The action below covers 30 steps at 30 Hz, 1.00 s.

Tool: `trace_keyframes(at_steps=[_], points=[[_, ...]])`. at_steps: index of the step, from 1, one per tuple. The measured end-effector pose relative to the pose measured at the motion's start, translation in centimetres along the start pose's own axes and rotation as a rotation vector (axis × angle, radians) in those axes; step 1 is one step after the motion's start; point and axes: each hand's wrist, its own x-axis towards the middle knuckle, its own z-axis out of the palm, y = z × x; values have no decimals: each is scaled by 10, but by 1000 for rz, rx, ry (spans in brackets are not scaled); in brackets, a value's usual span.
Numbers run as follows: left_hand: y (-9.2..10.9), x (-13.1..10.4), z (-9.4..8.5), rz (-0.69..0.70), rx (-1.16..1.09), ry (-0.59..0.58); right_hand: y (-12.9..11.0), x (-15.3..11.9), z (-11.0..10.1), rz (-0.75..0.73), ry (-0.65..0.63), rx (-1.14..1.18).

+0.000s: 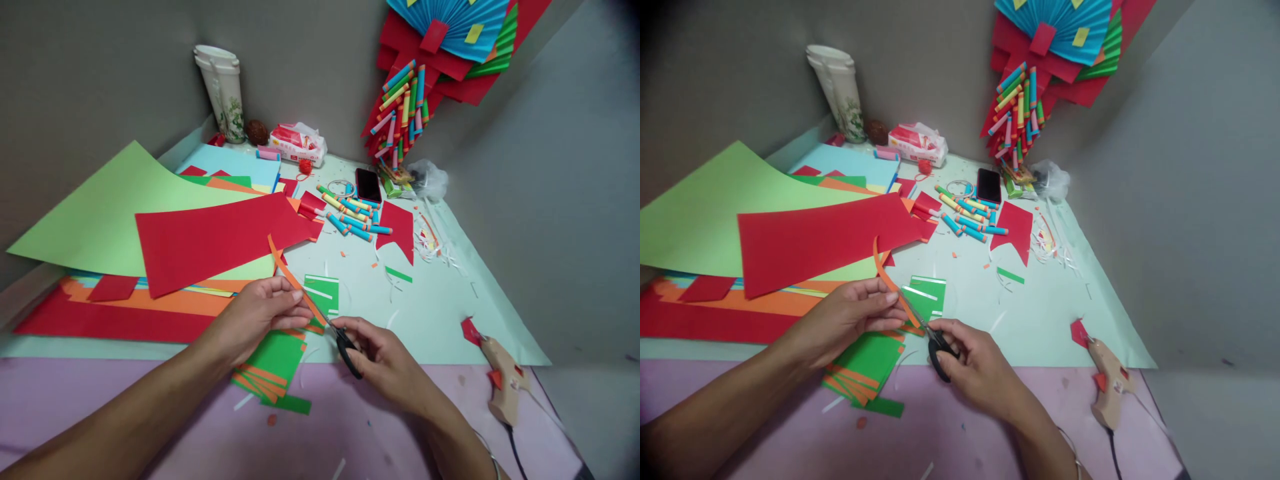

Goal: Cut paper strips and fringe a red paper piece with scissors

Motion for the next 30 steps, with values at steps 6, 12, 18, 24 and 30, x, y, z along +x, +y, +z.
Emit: trace_keyframes(at_steps=[6,12,18,24,30], points=[[-2,-1,0,-28,34,-7,1,1,1,19,14,-1],[-4,1,-1,-35,41,-10,0,0,0,20,8,-8],[-1,0,-2,-21,28,-9,1,0,-1,11,14,-33],[2,-2,0,4,20,20,-2,0,-1,25,23,-39],[1,-1,1,2,31,28,-1,-1,-1,16,20,-39]])
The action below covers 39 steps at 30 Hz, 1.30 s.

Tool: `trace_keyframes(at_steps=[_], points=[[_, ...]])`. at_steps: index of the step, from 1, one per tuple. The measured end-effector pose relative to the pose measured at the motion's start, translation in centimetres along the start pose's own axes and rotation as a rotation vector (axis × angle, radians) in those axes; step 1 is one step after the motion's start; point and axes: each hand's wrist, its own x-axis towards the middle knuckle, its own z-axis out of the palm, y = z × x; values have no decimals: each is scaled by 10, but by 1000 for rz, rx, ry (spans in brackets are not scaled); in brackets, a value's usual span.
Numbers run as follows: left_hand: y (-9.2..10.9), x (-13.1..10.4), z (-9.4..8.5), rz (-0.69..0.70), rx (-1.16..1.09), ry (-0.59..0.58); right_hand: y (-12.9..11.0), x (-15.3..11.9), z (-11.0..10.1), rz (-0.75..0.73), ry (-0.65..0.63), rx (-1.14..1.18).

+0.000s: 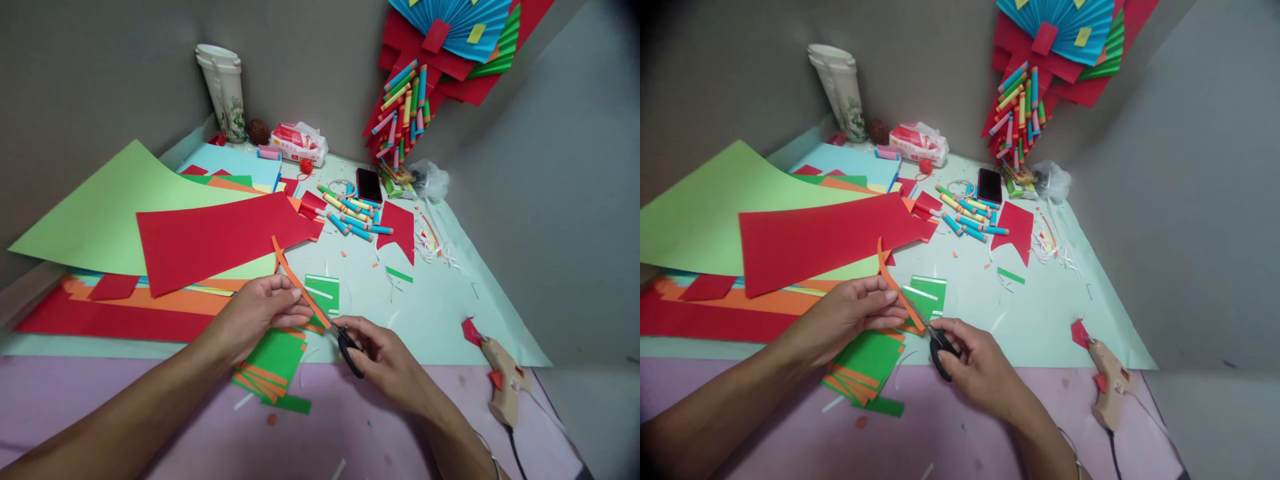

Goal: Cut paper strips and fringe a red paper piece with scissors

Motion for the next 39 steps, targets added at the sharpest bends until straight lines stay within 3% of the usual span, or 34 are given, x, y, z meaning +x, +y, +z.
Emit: trace_keyframes(at_steps=[20,39], points=[[5,-2,2,-1,-3,-3,2,0,1,-22,-5,-8],[-3,0,3,9,34,-20,-1,-2,2,-31,27,-62]])
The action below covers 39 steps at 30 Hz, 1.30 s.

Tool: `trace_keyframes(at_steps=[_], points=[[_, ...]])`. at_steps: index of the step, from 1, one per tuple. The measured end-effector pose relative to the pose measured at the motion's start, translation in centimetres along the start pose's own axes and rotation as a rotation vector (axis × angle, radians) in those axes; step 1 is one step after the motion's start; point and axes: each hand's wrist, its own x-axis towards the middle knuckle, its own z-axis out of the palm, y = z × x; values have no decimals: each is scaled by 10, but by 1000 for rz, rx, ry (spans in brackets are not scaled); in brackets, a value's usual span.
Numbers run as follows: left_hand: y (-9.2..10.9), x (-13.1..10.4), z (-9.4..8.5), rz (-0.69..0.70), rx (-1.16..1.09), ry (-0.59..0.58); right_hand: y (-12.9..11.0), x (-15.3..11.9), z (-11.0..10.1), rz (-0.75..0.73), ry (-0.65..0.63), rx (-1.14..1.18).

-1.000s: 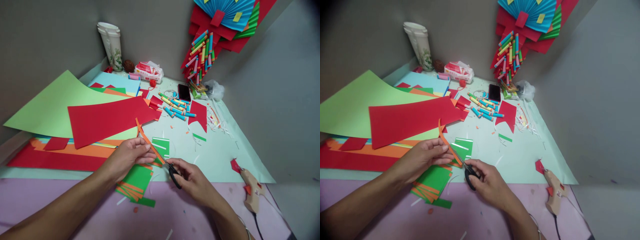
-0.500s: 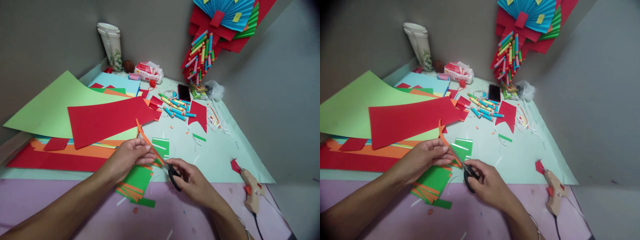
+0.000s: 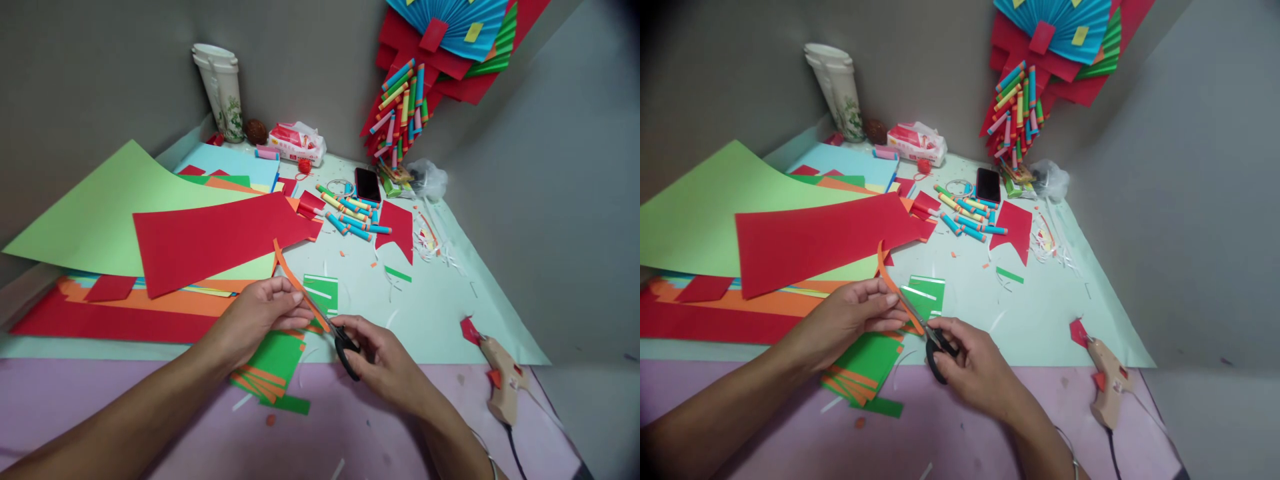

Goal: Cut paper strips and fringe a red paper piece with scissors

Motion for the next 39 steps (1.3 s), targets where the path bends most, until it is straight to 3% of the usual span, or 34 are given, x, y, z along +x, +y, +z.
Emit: trace_keyframes(at_steps=[16,39], points=[[2,-1,2,-7,-30,44,1,1,2,-50,13,-3],[-1,2,-2,-12,-35,4,4,2,3,-31,5,8]])
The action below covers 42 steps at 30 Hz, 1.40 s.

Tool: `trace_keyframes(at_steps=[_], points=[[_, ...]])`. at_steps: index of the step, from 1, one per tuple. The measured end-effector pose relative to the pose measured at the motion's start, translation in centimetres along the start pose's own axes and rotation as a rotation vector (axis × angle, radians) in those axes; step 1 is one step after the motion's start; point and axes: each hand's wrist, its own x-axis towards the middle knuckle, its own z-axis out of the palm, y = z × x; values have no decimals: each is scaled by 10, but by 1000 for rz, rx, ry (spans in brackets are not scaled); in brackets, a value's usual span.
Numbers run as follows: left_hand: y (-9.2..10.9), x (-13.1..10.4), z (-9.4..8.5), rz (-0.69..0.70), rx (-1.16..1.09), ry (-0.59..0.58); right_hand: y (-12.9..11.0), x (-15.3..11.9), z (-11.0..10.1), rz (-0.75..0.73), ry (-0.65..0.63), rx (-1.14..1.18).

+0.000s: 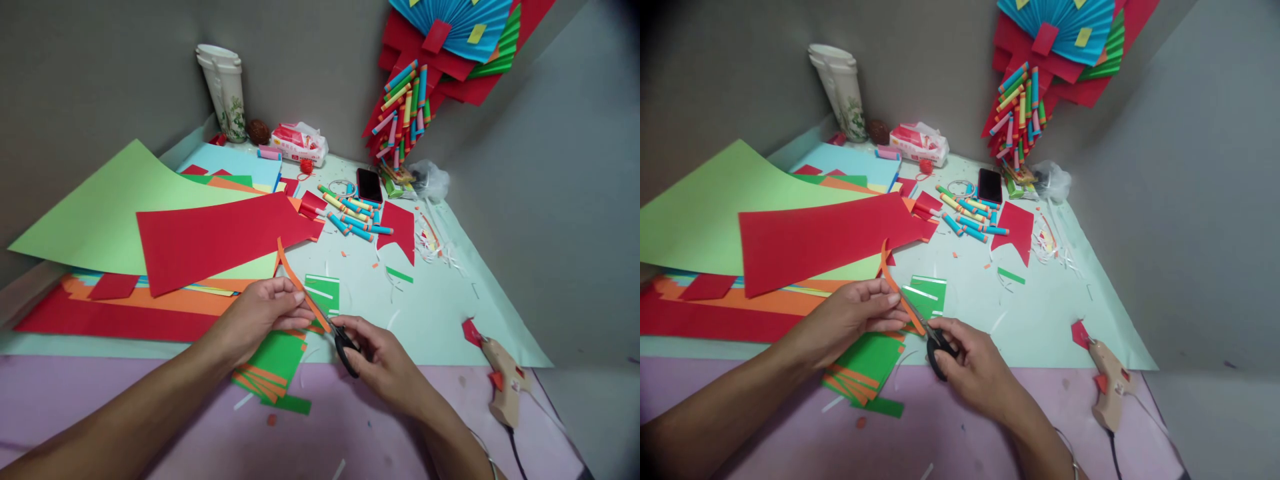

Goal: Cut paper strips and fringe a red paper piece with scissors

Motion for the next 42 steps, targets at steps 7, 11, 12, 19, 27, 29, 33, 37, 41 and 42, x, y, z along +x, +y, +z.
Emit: trace_keyframes(at_steps=[7,11,12,19,27,29,33,37,41,42], points=[[-1,-2,0,-18,30,-24,0,0,0,-9,1,-3],[0,-1,-1,-24,40,-18,0,1,0,-22,7,-1],[0,0,-1,-28,40,-19,0,1,0,-25,8,-2],[4,-2,-4,63,-37,0,0,0,0,-22,14,-6],[5,-1,-4,86,-34,40,1,-1,-1,-21,10,-7],[4,-1,-4,85,-34,40,2,-2,-1,-22,10,-9],[4,0,-5,88,-33,37,3,-2,-1,-27,12,7],[3,1,-5,89,-38,40,3,-1,-1,-22,12,2],[5,-1,-4,87,-45,43,3,0,-1,-27,13,-6],[5,-1,-3,80,-47,48,3,-1,-1,-26,13,-9]])
